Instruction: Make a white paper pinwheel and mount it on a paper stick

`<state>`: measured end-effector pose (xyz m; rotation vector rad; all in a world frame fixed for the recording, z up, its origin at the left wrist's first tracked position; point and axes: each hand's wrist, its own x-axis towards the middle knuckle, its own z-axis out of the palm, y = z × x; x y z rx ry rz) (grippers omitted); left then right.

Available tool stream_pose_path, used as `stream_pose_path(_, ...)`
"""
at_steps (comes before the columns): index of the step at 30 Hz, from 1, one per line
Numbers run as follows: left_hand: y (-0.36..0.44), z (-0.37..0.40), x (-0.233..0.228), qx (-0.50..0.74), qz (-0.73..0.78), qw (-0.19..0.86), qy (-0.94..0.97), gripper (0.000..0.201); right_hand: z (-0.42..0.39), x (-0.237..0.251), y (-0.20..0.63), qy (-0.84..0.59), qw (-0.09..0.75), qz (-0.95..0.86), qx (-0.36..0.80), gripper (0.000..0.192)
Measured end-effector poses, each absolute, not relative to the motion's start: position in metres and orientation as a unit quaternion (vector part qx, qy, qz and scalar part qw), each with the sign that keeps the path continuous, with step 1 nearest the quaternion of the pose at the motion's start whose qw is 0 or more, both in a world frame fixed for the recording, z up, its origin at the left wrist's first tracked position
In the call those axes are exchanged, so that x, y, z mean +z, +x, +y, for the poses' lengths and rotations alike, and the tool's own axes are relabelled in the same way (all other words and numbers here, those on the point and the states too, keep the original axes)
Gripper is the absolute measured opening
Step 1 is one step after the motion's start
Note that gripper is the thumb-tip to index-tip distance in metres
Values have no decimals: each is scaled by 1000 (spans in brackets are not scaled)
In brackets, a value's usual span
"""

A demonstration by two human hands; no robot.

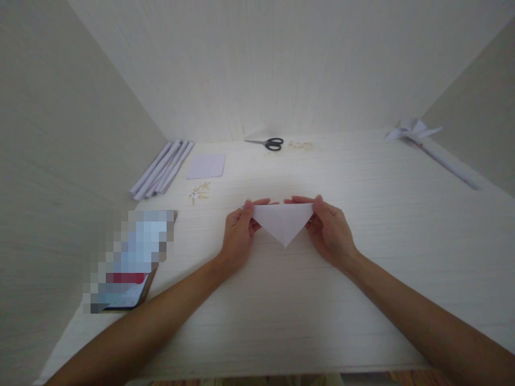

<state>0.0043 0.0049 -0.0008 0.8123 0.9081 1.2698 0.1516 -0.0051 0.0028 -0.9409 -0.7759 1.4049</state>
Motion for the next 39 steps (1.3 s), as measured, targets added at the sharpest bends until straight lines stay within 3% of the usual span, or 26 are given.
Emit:
stream_pose_path(7,2,8,-3,552,368,657,357,38,-4,1,152,-398,594,-307,628,39)
stream_pose_path(22,-2,12,0,515,357,707,328,36,-1,0,161,-370,550,-230,713,30)
stream_pose_path(28,-4,13,4,492,360,742,280,39,0,-1,162,-355,546,-212,729,35)
stream_pose_path(33,-7,16,4,455,367,764,273,37,1,-1,164,-356,548,-257,712,28)
stream_pose_path(39,-6,17,-1,499,404,690,335,30,0,-2,164,-382,577,-323,645,29)
